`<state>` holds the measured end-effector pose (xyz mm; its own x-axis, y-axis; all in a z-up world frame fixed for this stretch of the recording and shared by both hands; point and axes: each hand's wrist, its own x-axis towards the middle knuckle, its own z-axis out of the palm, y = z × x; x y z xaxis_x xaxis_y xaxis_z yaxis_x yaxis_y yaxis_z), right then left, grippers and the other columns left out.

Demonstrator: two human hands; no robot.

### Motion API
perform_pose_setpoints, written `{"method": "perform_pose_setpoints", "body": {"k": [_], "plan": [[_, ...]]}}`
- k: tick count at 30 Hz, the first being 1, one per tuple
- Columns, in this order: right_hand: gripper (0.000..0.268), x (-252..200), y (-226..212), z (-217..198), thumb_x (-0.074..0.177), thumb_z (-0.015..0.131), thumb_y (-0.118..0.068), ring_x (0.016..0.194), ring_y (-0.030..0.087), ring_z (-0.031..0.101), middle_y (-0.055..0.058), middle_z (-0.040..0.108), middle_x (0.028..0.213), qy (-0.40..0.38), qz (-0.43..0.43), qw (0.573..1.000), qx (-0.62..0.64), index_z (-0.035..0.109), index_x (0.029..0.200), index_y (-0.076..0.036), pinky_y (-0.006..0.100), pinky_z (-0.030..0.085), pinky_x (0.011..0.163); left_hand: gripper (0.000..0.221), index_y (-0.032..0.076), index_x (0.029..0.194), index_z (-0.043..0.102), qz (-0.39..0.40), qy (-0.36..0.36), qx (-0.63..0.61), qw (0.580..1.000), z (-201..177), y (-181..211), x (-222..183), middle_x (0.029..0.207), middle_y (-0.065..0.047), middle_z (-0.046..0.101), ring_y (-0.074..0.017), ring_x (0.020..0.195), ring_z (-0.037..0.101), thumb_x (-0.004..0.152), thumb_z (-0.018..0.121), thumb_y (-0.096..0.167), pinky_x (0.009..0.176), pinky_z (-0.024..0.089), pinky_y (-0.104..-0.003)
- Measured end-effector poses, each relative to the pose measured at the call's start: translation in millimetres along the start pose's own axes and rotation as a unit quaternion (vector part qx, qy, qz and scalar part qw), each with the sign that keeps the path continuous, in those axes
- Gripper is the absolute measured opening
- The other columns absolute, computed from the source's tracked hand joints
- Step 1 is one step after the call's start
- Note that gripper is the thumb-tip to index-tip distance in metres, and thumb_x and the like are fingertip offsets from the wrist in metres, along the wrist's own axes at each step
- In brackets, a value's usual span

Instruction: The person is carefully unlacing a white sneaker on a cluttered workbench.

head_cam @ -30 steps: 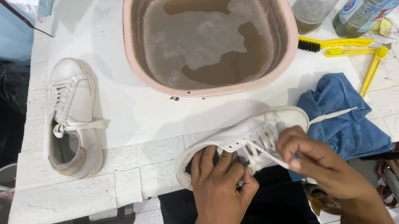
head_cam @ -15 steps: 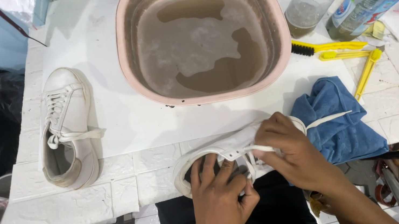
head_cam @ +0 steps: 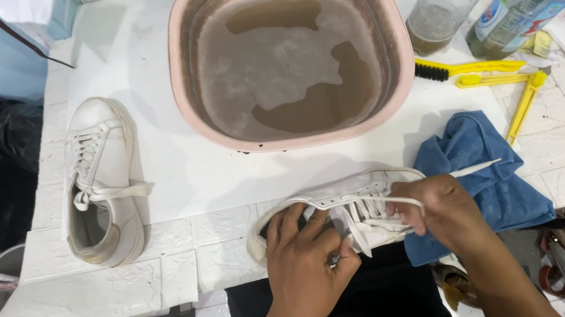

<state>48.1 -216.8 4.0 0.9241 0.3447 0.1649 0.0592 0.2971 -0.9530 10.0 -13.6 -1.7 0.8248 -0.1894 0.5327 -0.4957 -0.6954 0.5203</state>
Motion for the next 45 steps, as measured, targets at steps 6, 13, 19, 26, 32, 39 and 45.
{"method": "perform_pose_setpoints", "body": {"k": [6,13,19,26,32,39,45], "plan": [[0.037,21,-17,19,0.067,0.075,-0.031,0.053,0.01,0.044,-0.005,0.047,0.065,0.073,0.055,0.867,-0.491,0.062,0.1,-0.019,0.024,0.037,0.056,0.017,0.012,0.054,0.054,0.01,-0.009,0.016,1.0,-4,2,11,0.09,-0.001,0.066,-0.0329,0.098,0.053,0.068,0.057,0.02,0.081,0.037,-0.045],[0.007,34,-7,24,0.076,0.069,-0.018,0.065,0.009,0.057,-0.001,0.06,0.071,0.017,-0.018,0.921,-0.389,0.073,0.077,-0.012,0.021,0.044,0.063,0.019,0.011,0.056,0.054,0.015,0.002,0.012,1.0,-3,3,5,0.092,-0.002,0.066,-0.0314,0.099,0.052,0.073,0.055,0.021,0.082,0.037,-0.044],[0.004,-1,6,-12,0.09,0.058,-0.015,0.072,0.009,0.052,-0.003,0.054,0.077,0.28,-0.135,0.944,-0.111,0.057,0.088,-0.012,0.02,0.045,0.074,0.021,0.012,0.054,0.053,-0.004,-0.006,0.009,1.0,4,-6,6,0.097,-0.004,0.069,-0.0309,0.102,0.053,0.071,0.057,0.024,0.084,0.037,-0.043],[0.01,-56,14,-33,0.092,0.056,-0.016,0.078,0.02,0.054,0.002,0.054,0.091,0.37,-0.137,0.918,0.037,0.052,0.085,-0.011,0.037,0.048,0.08,0.019,0.009,0.064,0.063,0.013,-0.012,-0.009,1.0,3,-9,4,0.097,-0.005,0.068,-0.0317,0.103,0.053,0.073,0.056,0.024,0.085,0.037,-0.045],[0.023,-53,15,-21,0.095,0.054,-0.029,0.065,0.008,0.05,-0.007,0.055,0.069,0.515,-0.103,0.838,0.151,0.051,0.076,-0.016,0.026,0.041,0.065,0.018,0.009,0.063,0.06,0.022,-0.011,-0.039,0.999,1,-13,4,0.094,-0.006,0.068,-0.0323,0.102,0.053,0.073,0.058,0.023,0.085,0.037,-0.047],[0.028,-31,-4,17,0.085,0.046,0.006,0.095,0.021,0.051,0.01,0.048,0.113,0.502,-0.073,0.787,-0.352,0.042,0.108,-0.009,0.028,0.045,0.072,0.017,0.009,0.063,0.061,0.048,0.003,-0.013,0.999,-1,-13,5,0.094,-0.008,0.068,-0.033,0.099,0.055,0.072,0.059,0.023,0.082,0.039,-0.044],[0.011,-24,-1,49,0.079,0.063,-0.018,0.09,0.02,0.05,0.002,0.059,0.09,0.173,-0.144,0.769,-0.599,0.059,0.088,-0.013,0.036,0.032,0.085,0.019,0.01,0.061,0.06,0.056,-0.002,-0.019,0.998,-3,-11,8,0.096,-0.008,0.068,-0.0334,0.099,0.054,0.072,0.056,0.025,0.082,0.037,-0.045]]}}
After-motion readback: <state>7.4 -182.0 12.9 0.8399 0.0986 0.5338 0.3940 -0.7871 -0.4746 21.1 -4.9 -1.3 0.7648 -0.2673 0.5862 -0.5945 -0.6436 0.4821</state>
